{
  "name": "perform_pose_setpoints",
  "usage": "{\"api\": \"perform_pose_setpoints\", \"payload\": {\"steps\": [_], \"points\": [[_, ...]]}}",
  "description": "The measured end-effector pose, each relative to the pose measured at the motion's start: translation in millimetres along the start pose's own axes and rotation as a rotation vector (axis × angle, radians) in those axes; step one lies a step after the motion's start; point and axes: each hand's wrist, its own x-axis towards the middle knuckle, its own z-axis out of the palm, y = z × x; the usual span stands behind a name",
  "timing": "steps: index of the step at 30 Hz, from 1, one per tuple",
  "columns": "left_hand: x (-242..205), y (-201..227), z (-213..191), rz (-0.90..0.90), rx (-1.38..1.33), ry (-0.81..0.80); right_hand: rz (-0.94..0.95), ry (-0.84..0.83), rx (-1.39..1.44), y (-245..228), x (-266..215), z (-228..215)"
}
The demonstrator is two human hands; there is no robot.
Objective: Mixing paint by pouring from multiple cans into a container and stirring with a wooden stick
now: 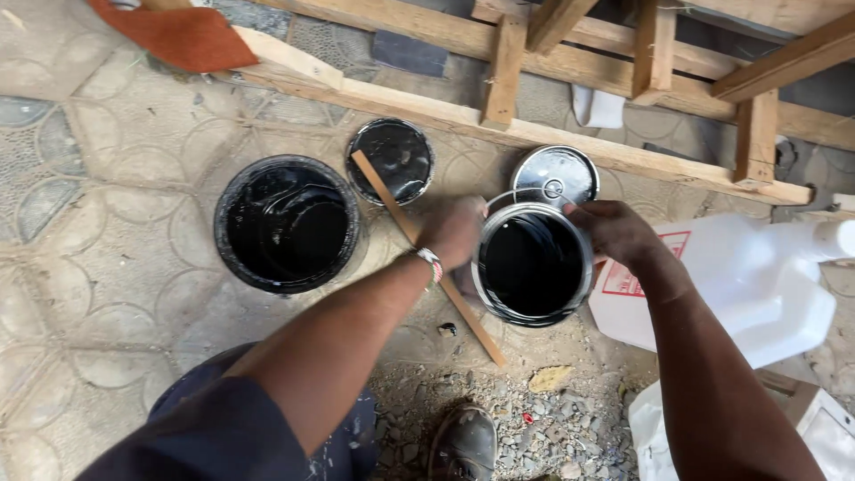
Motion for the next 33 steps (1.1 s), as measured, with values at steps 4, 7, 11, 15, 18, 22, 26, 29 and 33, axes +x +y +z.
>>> {"api": "perform_pose_setpoints", "payload": {"steps": [4,7,11,15,18,22,26,29,33], "points": [[17.7,-18.2,-19.5,-0.11,-0.226,0.083,0.072,-0.093,0.039,-8.3,-15.9,22.6],[-21.6,-17.4,-27.9,-0.326,-0.327,-0.036,0.05,-0.072,0.068,-14.0,-29.4,53.0],[-29.4,-57.1,4.0,-0.67,-0.823,-0.343,0.012,-0.062,0.102,-29.1,-29.0,74.2],[-35.6,-60.6,9.8,-1.113,-0.966,-0.509,-0.029,-0.066,0.131,-38.0,-42.0,87.4],[-75.4,-41.5,2.0,-0.701,-1.169,-0.205,-0.092,-0.088,0.163,-38.3,-45.7,86.1],[-74.5,-53.3,-15.5,-0.661,-1.139,-0.151,-0.148,-0.128,0.195,-22.3,-46.3,71.9],[-26.5,-73.5,-35.7,-0.538,-1.081,-0.294,-0.189,-0.091,0.225,-33.4,-52.9,49.3],[-10.8,-76.9,-92.4,-0.4,-1.048,-0.321,-0.238,-0.058,0.23,-47.2,-62.9,33.6],[-33.3,-74.0,-175.8,-0.346,-1.094,-0.288,-0.347,-0.064,0.283,-107.2,-69.6,29.7]]}}
